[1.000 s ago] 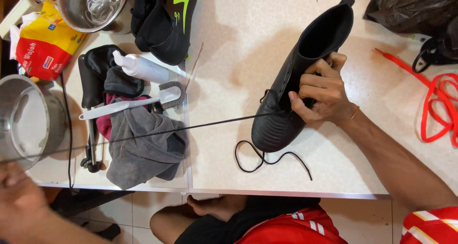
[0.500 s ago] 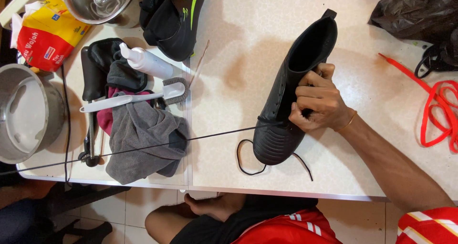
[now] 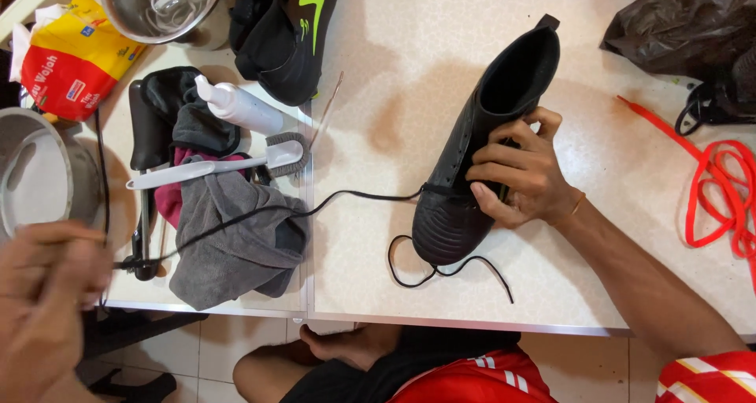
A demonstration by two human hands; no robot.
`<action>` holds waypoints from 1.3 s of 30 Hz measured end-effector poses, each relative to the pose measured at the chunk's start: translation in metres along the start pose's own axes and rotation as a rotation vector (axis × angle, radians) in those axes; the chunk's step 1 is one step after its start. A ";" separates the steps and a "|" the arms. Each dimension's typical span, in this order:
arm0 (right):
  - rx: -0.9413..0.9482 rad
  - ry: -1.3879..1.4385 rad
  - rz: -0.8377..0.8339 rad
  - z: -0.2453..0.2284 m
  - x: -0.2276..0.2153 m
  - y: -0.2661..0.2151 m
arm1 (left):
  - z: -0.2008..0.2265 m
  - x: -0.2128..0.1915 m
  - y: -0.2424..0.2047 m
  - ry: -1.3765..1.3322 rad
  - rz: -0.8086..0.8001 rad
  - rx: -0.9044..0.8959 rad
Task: The person is threading laces through the eyelets of a black soccer cleat on a service counter.
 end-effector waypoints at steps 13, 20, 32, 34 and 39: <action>0.104 0.034 -0.121 -0.012 0.009 -0.004 | 0.067 0.348 0.059 -0.222 -0.205 0.278; 0.102 0.019 -0.143 -0.011 0.018 -0.018 | 0.041 0.352 0.061 0.071 -0.070 0.351; 0.003 -0.111 -0.236 -0.011 0.011 -0.010 | 0.078 0.243 0.013 0.565 -0.597 -0.459; 0.023 -0.133 -0.207 0.000 0.007 -0.010 | 0.073 0.177 -0.006 0.510 -0.365 -0.362; 0.065 -0.160 -0.162 0.005 0.007 -0.006 | 0.087 0.068 -0.047 0.434 0.201 -0.158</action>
Point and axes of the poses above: each hand's wrist, its own y-axis towards the middle knuckle, its own x-axis out of the palm, z = x × y, the point moved 8 cm from there along y, towards the middle knuckle, and after that the axes turned 12 degrees about -y, right-handed, at the moved point
